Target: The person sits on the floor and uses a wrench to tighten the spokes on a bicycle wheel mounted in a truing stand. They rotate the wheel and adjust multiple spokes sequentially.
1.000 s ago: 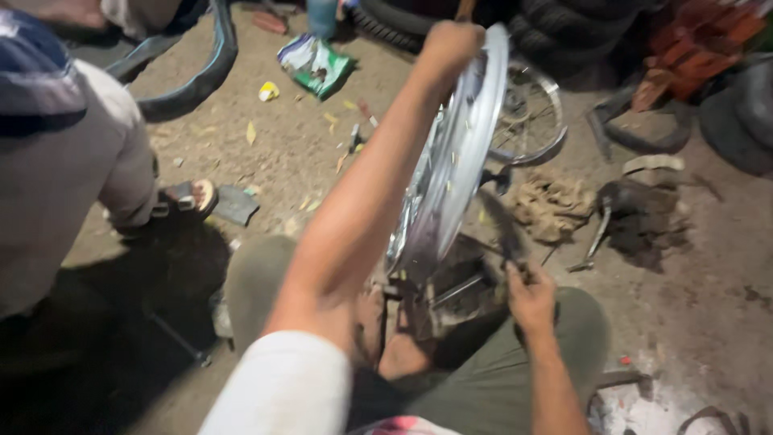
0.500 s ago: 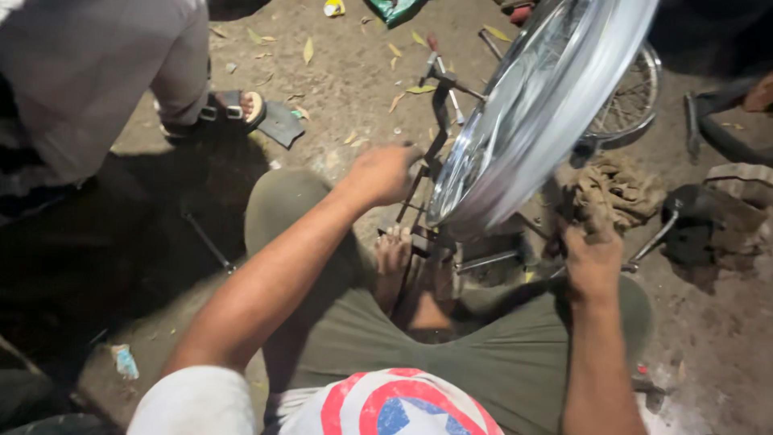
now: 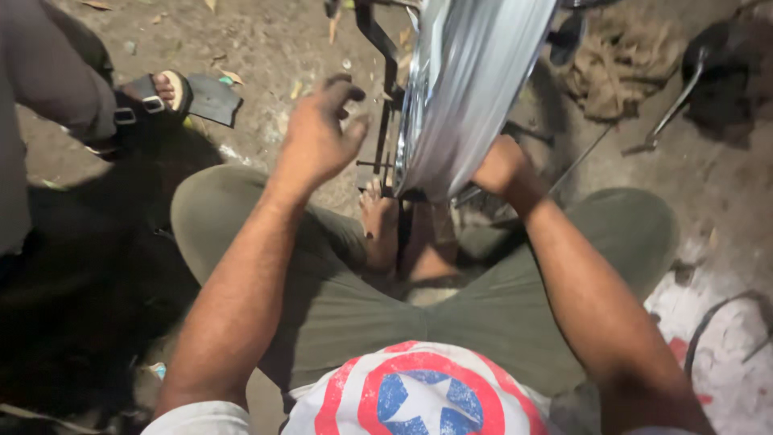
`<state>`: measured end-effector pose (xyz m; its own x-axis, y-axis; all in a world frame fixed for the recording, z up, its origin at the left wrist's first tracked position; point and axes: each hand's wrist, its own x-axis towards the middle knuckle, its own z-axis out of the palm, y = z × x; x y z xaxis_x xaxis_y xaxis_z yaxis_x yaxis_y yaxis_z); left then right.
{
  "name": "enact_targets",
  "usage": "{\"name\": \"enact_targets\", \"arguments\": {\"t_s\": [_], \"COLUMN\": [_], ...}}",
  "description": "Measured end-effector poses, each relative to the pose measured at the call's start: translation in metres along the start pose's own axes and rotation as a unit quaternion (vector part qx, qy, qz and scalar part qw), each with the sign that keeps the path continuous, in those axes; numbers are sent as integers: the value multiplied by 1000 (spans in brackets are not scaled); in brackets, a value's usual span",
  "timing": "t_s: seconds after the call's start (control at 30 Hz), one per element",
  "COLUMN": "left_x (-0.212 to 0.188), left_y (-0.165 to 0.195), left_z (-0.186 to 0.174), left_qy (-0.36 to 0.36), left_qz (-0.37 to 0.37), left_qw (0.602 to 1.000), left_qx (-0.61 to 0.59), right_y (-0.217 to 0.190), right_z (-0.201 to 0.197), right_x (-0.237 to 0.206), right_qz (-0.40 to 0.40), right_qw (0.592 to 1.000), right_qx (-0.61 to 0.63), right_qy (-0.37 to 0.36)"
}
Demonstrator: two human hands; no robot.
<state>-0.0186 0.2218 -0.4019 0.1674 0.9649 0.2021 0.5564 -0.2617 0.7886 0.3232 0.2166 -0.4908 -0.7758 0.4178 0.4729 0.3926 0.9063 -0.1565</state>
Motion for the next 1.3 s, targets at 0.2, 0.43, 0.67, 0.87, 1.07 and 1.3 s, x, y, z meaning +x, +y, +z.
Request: {"name": "enact_targets", "arguments": {"t_s": [0.2,0.43,0.67,0.87,1.07,1.3], "left_x": [11,17,18,9,-40,-43], "left_y": [8,24,24,41,72,69], "left_z": [2,6,8,0,-6,15], "left_qy": [-36,-73,-95,-125,-186,-187], "left_qz": [7,12,2,7,39,50], "left_qw": [999,997,995,992,982,980], "left_qx": [-31,-36,-31,9,7,37], "right_y": [3,-3,-15,-14,-10,-11], "right_z": [27,0,-16,-14,-9,-11], "right_x": [12,15,35,33,30,32], "right_qz": [285,413,448,424,391,407], "right_qw": [917,852,843,857,876,864], "right_qx": [233,249,228,199,187,186], "right_qy": [-154,-206,-191,-216,-215,-231]}}
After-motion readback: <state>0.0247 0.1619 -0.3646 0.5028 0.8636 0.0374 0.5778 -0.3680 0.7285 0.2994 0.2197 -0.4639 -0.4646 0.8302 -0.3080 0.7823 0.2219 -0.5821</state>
